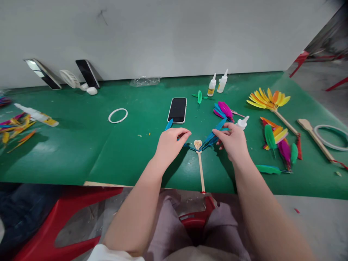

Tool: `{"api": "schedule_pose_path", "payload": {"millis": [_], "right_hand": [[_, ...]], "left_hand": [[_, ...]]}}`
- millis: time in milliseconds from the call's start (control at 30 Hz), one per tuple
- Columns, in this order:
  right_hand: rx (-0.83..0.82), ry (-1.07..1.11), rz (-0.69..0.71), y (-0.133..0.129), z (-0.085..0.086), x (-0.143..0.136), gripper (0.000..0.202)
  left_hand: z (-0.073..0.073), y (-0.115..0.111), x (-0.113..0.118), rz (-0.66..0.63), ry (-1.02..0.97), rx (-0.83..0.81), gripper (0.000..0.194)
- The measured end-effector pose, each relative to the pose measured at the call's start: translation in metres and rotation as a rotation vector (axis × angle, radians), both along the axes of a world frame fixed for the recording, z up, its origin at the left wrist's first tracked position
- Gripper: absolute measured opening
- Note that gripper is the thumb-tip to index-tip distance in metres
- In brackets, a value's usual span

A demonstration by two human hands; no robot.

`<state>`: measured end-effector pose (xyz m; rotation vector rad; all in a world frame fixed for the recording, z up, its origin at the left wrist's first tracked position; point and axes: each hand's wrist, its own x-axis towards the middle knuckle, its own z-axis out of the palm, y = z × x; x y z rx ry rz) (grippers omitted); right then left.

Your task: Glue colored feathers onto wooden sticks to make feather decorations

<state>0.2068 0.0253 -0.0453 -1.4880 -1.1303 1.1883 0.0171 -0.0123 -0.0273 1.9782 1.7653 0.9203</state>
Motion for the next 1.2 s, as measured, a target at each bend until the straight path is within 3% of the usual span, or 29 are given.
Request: {"api": "schedule_pose_path", "payload": {"millis": [233, 567, 1000, 1200], "right_hand": [[0.021, -0.042, 0.014, -0.002, -0.010, 0.007, 0.042], [0.009, -0.061, 0.052, 0.000, -0.015, 0.007, 0.037], [0.043, -0.134, 0.069, -0.001, -0.011, 0.010, 0.039], [0.057, -0.129, 0.074, -0.001, -0.012, 0.011, 0.039]], "left_hand": [[-0.006, -0.011, 0.002, -0.130, 0.223, -0.069, 0.021], [-0.008, -0.019, 0.011, -0.324, 0.346, -0.163, 0.021], [-0.009, -0.021, 0.017, -0.341, 0.384, -0.177, 0.021], [-0.010, -0.024, 0.023, -0.451, 0.459, -0.156, 0.018]]}}
